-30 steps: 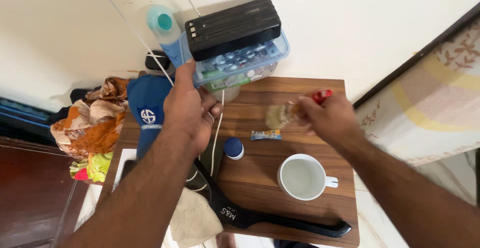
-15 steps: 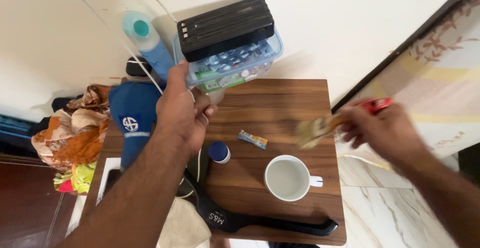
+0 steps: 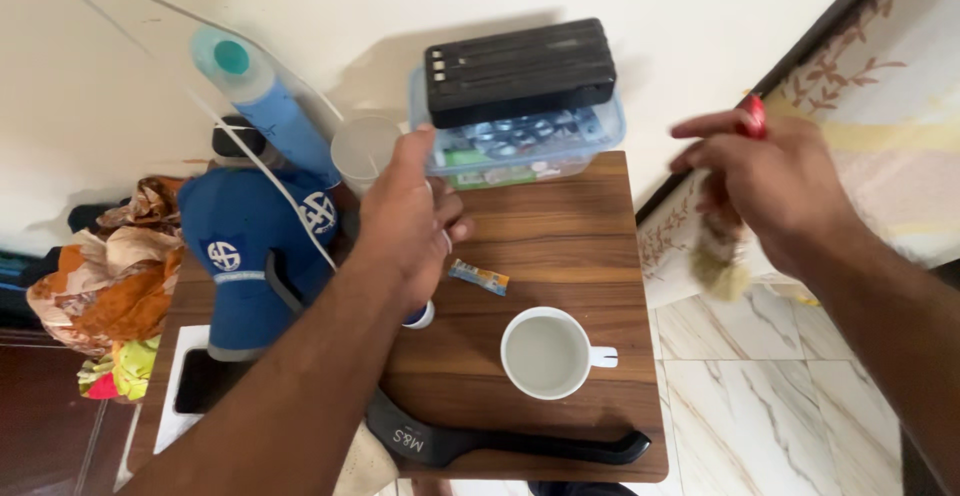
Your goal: The person uses a paintbrush to dust a black power bank, a clear plastic container, and a white plastic jar on a wooden table. The person also briefly handles a white face mask and a white mug during the cleaning process.
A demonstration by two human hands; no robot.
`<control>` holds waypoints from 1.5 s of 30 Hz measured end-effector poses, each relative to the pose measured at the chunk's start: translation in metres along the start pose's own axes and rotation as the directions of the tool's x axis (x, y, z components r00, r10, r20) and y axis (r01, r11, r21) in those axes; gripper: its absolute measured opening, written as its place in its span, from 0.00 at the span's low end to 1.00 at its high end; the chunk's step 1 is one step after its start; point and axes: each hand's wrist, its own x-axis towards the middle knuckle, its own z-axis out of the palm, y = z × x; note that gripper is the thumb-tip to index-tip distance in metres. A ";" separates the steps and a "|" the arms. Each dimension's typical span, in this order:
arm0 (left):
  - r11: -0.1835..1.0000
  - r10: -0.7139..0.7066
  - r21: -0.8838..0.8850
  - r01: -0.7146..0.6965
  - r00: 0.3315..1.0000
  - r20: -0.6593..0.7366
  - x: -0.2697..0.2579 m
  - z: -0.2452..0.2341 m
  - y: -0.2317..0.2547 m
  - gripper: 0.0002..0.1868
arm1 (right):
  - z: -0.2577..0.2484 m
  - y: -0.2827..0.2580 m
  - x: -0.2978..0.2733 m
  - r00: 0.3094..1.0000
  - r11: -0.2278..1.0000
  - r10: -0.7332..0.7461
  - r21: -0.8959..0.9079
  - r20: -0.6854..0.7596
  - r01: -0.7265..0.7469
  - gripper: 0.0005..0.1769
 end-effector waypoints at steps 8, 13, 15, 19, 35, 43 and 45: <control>0.971 -0.086 0.232 0.061 0.991 0.100 0.008 0.019 -0.023 0.18 | 0.007 -0.008 0.007 0.975 0.981 0.192 -0.013 0.115 -0.192 0.18; 0.864 -0.213 0.478 0.159 0.975 0.061 0.028 0.020 -0.038 0.20 | 0.002 0.008 0.014 0.942 0.944 0.329 -0.051 0.067 -0.326 0.18; 0.834 -0.239 0.530 0.151 0.966 0.101 0.041 0.018 -0.046 0.21 | 0.004 0.018 0.022 0.936 0.937 0.344 -0.089 0.080 -0.337 0.16; 0.781 -0.232 0.605 0.156 0.971 0.049 0.065 0.018 -0.060 0.19 | 0.007 0.035 0.036 0.922 0.927 0.375 -0.042 0.094 -0.372 0.13; 0.034 0.217 0.989 -0.142 0.967 0.131 0.055 0.051 -0.053 0.46 | 0.012 0.073 0.050 0.912 0.920 0.387 -0.119 0.139 -0.372 0.12; -0.276 0.040 0.917 -0.289 0.950 0.311 0.052 0.093 -0.036 0.35 | 0.011 0.085 0.053 0.922 0.930 0.347 -0.187 0.171 -0.316 0.15; -0.198 0.081 0.933 -0.300 0.944 0.321 0.046 0.087 -0.031 0.35 | 0.006 0.089 0.050 0.910 0.930 0.363 -0.145 0.201 -0.339 0.14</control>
